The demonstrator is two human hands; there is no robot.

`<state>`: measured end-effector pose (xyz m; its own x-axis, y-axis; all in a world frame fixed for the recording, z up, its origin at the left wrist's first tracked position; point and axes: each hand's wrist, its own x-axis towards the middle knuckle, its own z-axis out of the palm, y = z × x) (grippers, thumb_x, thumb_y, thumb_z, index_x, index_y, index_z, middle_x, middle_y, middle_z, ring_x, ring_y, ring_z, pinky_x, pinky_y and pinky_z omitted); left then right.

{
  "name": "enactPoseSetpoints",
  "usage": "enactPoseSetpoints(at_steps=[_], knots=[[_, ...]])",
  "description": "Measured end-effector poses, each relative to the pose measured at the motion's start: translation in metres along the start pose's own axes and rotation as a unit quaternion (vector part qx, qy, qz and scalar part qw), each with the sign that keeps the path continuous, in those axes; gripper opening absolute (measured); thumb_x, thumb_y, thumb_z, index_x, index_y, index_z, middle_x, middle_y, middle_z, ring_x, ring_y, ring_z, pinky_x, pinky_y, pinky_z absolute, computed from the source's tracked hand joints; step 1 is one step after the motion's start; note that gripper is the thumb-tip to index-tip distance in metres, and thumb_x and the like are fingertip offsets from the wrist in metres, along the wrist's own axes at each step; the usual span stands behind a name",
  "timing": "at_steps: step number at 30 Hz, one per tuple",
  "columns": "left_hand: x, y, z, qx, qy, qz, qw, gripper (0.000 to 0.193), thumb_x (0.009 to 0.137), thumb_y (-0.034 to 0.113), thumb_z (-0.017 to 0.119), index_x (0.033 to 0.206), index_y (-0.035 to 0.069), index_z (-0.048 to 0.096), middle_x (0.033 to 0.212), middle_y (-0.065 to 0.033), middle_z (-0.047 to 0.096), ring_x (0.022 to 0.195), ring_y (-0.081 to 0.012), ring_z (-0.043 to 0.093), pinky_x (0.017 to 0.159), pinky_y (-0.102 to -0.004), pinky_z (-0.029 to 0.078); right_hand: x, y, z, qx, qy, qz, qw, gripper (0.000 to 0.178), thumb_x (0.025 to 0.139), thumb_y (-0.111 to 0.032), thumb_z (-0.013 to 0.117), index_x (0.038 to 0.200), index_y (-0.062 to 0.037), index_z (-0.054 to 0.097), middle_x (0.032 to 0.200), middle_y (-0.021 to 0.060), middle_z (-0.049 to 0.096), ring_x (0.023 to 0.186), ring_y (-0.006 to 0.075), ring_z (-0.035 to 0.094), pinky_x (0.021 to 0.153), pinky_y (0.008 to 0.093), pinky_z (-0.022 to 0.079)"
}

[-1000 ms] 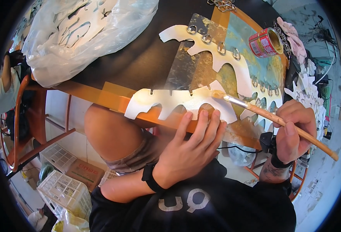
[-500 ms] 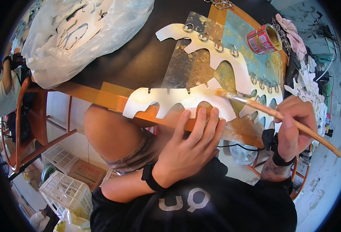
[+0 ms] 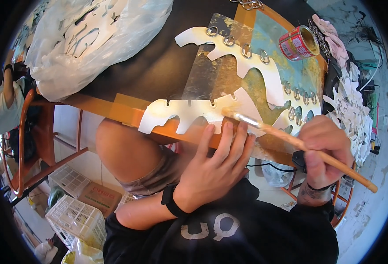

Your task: Applying glue to leather shoe components and attaching metal hardware rings.

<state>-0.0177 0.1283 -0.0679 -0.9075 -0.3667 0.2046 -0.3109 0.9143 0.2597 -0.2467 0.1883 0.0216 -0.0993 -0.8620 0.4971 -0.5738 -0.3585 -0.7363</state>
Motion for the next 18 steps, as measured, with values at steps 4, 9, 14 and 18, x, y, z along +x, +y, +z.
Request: enactPoseSetpoints(at_steps=[4, 9, 14, 18], knots=[[-0.001, -0.002, 0.0, 0.002, 0.003, 0.001, 1.0, 0.078, 0.09, 0.051, 0.074, 0.155, 0.012, 0.055, 0.164, -0.0171, 0.047, 0.152, -0.0393, 0.039, 0.125, -0.0641, 0.029, -0.004, 0.001, -0.016, -0.063, 0.027, 0.066, 0.995, 0.01, 0.092, -0.005, 0.07, 0.096, 0.0016, 0.063, 0.082, 0.0138, 0.065, 0.072, 0.0215, 0.061, 0.067, 0.0335, 0.048], [0.002, 0.0, -0.001, 0.001, 0.005, 0.002, 1.0, 0.077, 0.09, 0.051, 0.074, 0.155, 0.012, 0.056, 0.164, -0.017, 0.048, 0.152, -0.039, 0.04, 0.125, -0.0638, 0.029, -0.004, -0.005, -0.016, -0.029, 0.075, 0.072, 0.994, 0.008, 0.094, -0.004, 0.068, 0.097, 0.0015, 0.062, 0.085, 0.0149, 0.065, 0.076, 0.0218, 0.061, 0.07, 0.0348, 0.048], [0.0, -0.001, -0.001, 0.011, 0.0, -0.003, 1.0, 0.078, 0.09, 0.051, 0.074, 0.155, 0.013, 0.056, 0.164, -0.0166, 0.048, 0.151, -0.0387, 0.04, 0.125, -0.0638, 0.029, 0.0, 0.001, -0.016, -0.065, 0.017, 0.053, 0.996, 0.007, 0.095, -0.002, 0.067, 0.095, 0.0016, 0.061, 0.082, 0.0125, 0.063, 0.073, 0.0202, 0.059, 0.068, 0.0343, 0.047], [0.0, -0.001, -0.001, 0.012, 0.003, 0.003, 1.0, 0.079, 0.089, 0.051, 0.075, 0.155, 0.013, 0.055, 0.164, -0.0164, 0.048, 0.151, -0.0382, 0.041, 0.125, -0.0637, 0.029, 0.001, 0.0, -0.012, -0.033, 0.069, 0.065, 0.995, 0.008, 0.095, -0.003, 0.067, 0.096, 0.0021, 0.061, 0.084, 0.0129, 0.064, 0.072, 0.0197, 0.06, 0.068, 0.033, 0.047]])
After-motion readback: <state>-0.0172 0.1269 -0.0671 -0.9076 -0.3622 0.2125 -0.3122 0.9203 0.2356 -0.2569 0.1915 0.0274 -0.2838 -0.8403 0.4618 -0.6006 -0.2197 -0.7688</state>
